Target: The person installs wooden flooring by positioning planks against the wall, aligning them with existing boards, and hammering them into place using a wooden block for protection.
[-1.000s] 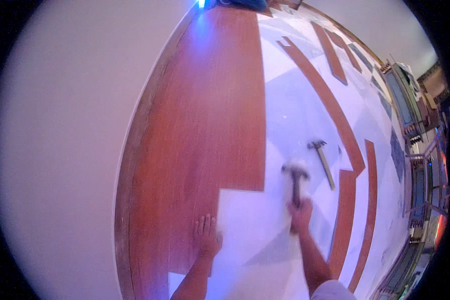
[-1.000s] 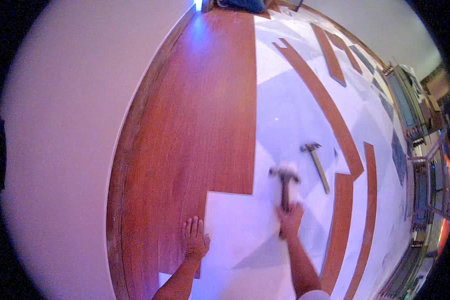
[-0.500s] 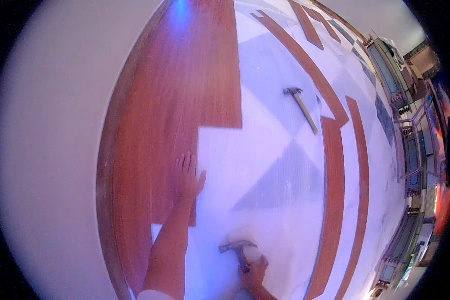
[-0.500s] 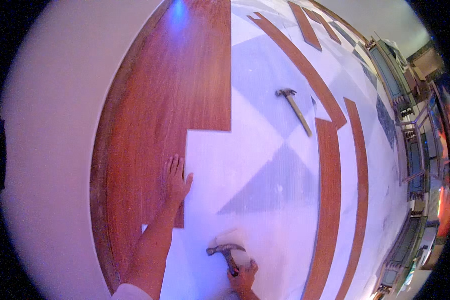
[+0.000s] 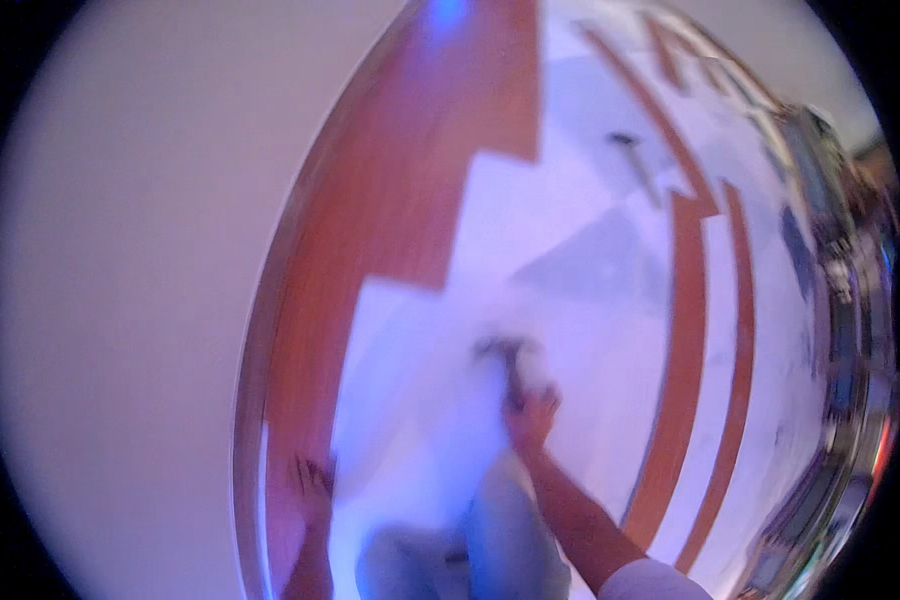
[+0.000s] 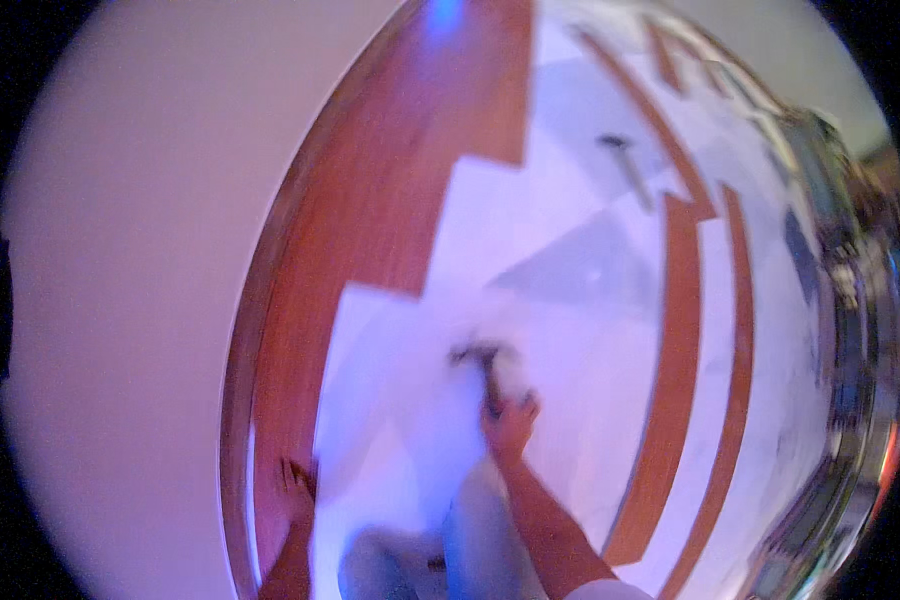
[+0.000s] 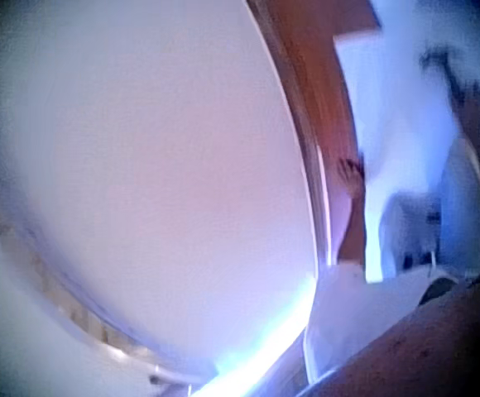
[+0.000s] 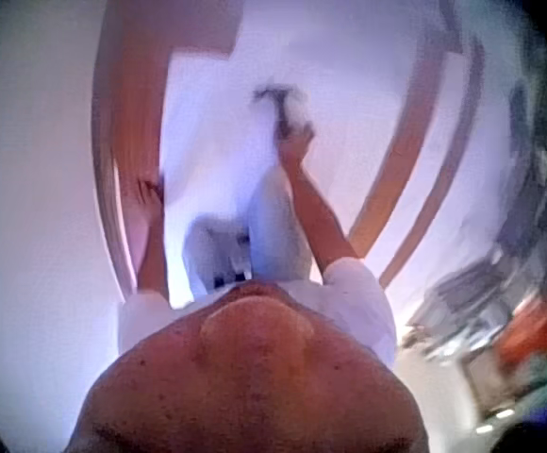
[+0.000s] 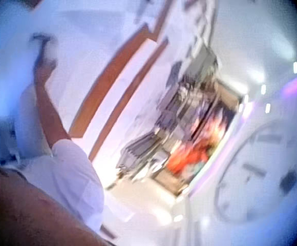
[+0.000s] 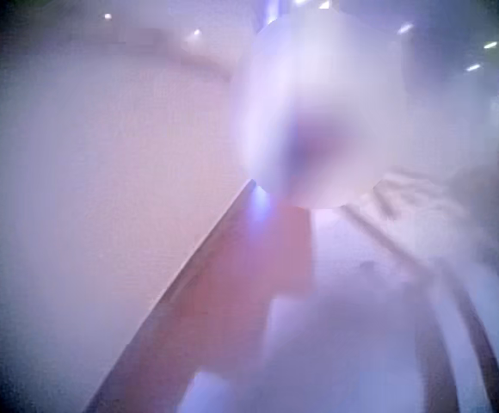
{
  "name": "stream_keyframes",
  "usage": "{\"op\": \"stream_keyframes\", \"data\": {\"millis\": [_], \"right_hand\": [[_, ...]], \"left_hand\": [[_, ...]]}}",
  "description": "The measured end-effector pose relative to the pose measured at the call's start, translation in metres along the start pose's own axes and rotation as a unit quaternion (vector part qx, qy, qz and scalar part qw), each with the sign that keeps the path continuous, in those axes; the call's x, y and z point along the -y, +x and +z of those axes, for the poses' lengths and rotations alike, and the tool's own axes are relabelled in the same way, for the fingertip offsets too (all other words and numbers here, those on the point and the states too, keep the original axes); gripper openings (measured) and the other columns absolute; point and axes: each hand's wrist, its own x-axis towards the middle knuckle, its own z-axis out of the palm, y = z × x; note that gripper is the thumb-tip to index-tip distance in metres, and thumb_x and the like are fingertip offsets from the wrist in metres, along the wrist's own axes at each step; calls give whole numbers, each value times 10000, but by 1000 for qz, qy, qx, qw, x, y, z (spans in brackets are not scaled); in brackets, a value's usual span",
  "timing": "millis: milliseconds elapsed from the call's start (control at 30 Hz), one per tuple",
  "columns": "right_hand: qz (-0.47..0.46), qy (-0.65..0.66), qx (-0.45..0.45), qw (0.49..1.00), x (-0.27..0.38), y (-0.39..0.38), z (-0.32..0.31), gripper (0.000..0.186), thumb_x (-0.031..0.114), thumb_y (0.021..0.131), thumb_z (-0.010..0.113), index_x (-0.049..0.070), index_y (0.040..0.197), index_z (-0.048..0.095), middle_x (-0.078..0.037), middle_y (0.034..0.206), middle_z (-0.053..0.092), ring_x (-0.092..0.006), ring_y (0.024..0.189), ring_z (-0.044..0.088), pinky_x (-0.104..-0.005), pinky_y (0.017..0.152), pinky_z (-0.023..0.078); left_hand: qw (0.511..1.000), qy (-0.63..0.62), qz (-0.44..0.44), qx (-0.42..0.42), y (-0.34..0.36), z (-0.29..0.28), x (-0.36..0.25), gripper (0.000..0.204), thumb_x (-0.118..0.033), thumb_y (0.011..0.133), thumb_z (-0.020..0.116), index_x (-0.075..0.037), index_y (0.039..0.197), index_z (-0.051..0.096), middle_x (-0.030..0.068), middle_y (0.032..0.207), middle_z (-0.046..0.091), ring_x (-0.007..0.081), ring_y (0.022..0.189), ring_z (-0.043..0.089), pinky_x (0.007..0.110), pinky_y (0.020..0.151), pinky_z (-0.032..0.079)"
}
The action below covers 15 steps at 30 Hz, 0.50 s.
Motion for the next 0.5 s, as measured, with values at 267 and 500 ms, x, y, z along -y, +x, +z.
{"op": "stream_keyframes", "data": {"millis": [267,500], "right_hand": [[-35,-125,-14,992,-10,33,15,625,600,844,715,84,1195,676,-323,1366,489,-488,1284,452,-608,961,502],[-59,-158,-34,985,-10,36,17,701,641,826,710,105,1274,673,-275,1296,553,-469,1219,506,-595,946,499]], "left_hand": [[995,35,37,-91,-29,3,26,525,-225,1049,418,17,1514,431,216,1624,335,405,1522,265,514,1258,190],[972,39,67,-224,-38,-25,21,465,-198,988,509,32,1384,588,217,1474,539,390,1387,478,497,1214,306]]}}
